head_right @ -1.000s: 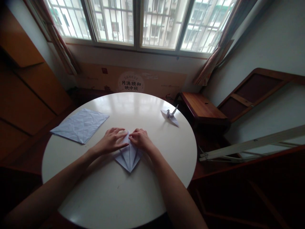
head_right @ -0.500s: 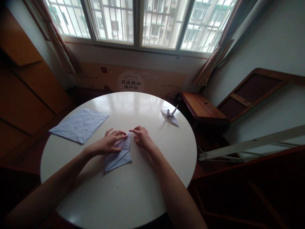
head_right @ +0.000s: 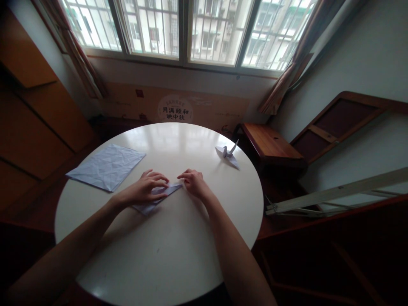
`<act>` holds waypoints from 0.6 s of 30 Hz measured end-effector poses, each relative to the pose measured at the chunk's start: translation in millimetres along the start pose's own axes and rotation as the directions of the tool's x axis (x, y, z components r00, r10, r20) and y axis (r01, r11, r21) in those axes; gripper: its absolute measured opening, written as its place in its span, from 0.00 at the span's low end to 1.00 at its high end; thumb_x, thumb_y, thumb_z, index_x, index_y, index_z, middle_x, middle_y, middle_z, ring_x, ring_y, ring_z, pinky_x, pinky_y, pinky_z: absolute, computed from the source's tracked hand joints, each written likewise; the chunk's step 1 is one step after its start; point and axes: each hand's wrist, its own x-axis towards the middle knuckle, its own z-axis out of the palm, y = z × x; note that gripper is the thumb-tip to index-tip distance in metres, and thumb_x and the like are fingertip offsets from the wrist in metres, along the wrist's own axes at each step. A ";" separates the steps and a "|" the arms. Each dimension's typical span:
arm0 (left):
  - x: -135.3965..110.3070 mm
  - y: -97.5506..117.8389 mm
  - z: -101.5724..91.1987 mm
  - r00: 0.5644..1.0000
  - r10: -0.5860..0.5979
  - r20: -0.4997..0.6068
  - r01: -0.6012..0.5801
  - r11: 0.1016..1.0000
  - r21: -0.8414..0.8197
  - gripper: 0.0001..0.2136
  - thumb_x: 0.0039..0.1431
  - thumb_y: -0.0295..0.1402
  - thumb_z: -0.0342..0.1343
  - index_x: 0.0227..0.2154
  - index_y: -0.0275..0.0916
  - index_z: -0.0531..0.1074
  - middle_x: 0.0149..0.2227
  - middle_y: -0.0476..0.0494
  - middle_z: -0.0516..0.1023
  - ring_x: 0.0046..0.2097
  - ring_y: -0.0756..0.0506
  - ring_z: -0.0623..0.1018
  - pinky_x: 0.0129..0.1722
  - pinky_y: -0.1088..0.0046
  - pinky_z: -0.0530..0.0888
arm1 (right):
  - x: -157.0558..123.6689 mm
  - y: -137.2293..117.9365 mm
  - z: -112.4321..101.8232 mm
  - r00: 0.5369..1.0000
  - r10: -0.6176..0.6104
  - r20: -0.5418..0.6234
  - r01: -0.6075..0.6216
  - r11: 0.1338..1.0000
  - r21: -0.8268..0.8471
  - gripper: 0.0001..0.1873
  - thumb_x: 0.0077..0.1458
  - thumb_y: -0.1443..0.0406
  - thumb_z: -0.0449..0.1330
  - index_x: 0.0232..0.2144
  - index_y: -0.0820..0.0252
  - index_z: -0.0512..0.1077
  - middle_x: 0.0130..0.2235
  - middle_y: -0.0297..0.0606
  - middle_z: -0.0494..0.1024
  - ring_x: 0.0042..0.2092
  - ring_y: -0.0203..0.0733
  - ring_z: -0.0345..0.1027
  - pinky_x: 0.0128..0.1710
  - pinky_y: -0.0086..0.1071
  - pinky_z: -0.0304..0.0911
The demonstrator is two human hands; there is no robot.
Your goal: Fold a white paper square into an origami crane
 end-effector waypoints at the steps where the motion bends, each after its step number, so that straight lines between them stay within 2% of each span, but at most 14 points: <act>1: -0.1 1.9 -0.2 1.000 0.002 -0.011 -0.002 1.000 0.007 0.14 0.56 0.43 0.59 0.43 0.46 0.76 0.50 0.44 0.74 0.55 0.39 0.67 0.59 0.51 0.53 | 0.0 1.0 -1.1 1.000 0.001 -0.004 -0.001 1.000 0.018 0.20 0.51 0.79 0.56 0.37 0.54 0.80 0.39 0.38 0.79 0.41 0.39 0.71 0.45 0.33 0.63; 4: -0.6 4.7 0.3 1.000 0.007 -0.024 -0.007 1.000 0.025 0.16 0.53 0.43 0.62 0.45 0.46 0.75 0.50 0.43 0.72 0.53 0.39 0.67 0.54 0.57 0.59 | -0.6 1.9 -3.3 1.000 -0.015 0.007 0.014 0.998 0.063 0.19 0.51 0.78 0.56 0.36 0.54 0.80 0.38 0.38 0.79 0.39 0.38 0.72 0.43 0.31 0.64; 8: -1.1 1.3 -1.2 1.000 -0.019 -0.005 0.019 0.999 0.037 0.12 0.55 0.33 0.60 0.43 0.46 0.75 0.46 0.45 0.72 0.49 0.41 0.69 0.51 0.60 0.60 | -2.1 -2.0 -5.4 0.998 -0.031 0.059 0.026 0.995 0.097 0.18 0.51 0.76 0.56 0.36 0.54 0.81 0.39 0.38 0.78 0.40 0.38 0.71 0.44 0.32 0.64; 11: -0.3 -1.3 -2.2 0.998 -0.060 0.011 0.060 0.997 0.042 0.10 0.56 0.30 0.57 0.41 0.44 0.74 0.43 0.45 0.73 0.46 0.41 0.70 0.48 0.61 0.61 | -3.5 -6.3 -8.0 0.995 -0.042 0.094 0.032 0.994 0.108 0.17 0.51 0.75 0.58 0.36 0.53 0.81 0.39 0.38 0.78 0.41 0.38 0.70 0.46 0.34 0.64; 14: 1.9 -1.0 0.9 0.996 -0.086 -0.016 0.086 0.995 0.040 0.06 0.58 0.33 0.55 0.38 0.42 0.74 0.41 0.45 0.73 0.44 0.42 0.71 0.46 0.62 0.62 | -4.7 -10.0 -11.0 0.990 -0.063 0.124 0.047 0.991 0.125 0.16 0.49 0.75 0.59 0.36 0.53 0.81 0.39 0.38 0.78 0.42 0.39 0.70 0.48 0.35 0.63; 18: 5.4 -0.8 9.1 0.994 -0.094 -0.052 0.095 0.995 0.028 0.08 0.60 0.38 0.54 0.36 0.40 0.73 0.40 0.44 0.73 0.44 0.42 0.72 0.43 0.65 0.64 | -4.9 -12.9 -14.9 0.981 -0.083 0.173 0.060 0.990 0.131 0.13 0.47 0.74 0.63 0.34 0.53 0.80 0.39 0.37 0.77 0.43 0.40 0.70 0.50 0.36 0.61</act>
